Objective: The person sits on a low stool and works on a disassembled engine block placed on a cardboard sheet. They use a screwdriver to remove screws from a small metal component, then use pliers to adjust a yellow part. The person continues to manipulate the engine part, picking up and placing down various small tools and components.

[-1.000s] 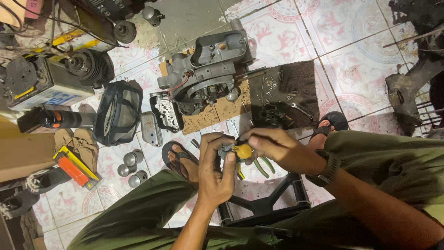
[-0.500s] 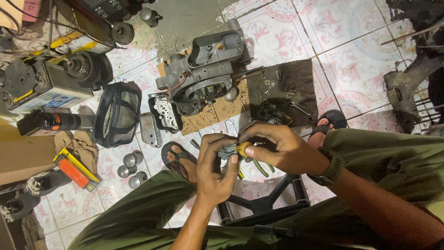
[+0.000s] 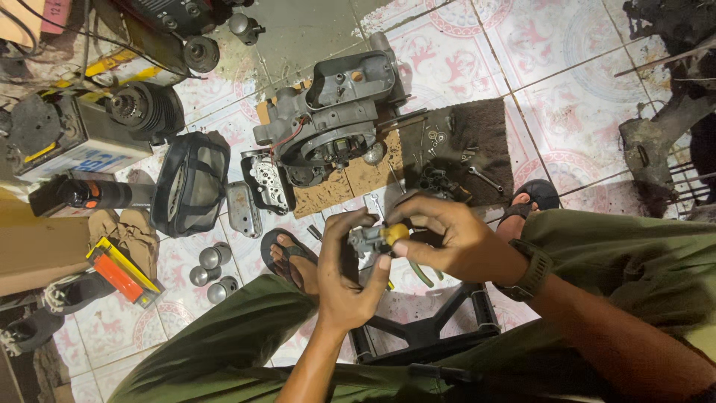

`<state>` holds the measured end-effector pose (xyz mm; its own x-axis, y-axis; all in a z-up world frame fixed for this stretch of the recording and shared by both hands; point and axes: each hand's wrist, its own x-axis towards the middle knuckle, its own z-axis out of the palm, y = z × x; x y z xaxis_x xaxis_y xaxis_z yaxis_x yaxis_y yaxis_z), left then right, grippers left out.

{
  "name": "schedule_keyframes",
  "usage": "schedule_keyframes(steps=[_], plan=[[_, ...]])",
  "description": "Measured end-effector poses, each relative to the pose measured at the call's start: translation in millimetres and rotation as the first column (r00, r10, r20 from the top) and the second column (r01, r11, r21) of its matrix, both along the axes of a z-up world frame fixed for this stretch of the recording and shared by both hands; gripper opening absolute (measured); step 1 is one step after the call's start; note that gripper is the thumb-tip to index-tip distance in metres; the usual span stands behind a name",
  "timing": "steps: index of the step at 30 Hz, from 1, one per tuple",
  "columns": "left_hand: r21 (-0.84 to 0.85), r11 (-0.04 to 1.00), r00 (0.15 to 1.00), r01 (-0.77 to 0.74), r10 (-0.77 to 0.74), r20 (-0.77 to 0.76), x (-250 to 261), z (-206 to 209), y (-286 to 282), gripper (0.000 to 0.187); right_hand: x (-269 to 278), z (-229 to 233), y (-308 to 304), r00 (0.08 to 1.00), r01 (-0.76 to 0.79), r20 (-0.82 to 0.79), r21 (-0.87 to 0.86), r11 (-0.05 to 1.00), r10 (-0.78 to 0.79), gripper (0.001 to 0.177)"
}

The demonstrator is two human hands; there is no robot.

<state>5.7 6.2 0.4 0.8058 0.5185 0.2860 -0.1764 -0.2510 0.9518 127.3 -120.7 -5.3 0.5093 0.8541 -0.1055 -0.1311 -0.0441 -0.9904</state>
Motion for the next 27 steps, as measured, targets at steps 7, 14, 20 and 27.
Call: schedule_keyframes(steps=[7,14,20,27], plan=[[-0.132,0.991,0.994,0.031,-0.044,-0.102,-4.5,-9.8,5.4,0.045,13.4,5.1,-1.1,0.999,-0.032,-0.028,-0.007,0.999,0.031,0.034],[0.009,1.000,0.989,0.026,-0.024,-0.145,-1.9,-6.8,7.5,0.043,16.3,21.6,2.5,0.976,-0.046,0.213,0.004,0.999,0.044,0.038],[-0.056,0.998,0.985,0.003,-0.012,-0.170,-2.3,-15.3,5.4,0.047,18.7,27.3,0.0,0.916,-0.145,0.382,0.029,0.989,0.123,0.040],[-0.076,0.997,0.987,-0.016,0.003,-0.162,2.0,-11.1,5.3,0.047,18.7,25.3,1.6,0.922,-0.056,0.382,-0.024,0.998,0.061,0.029]])
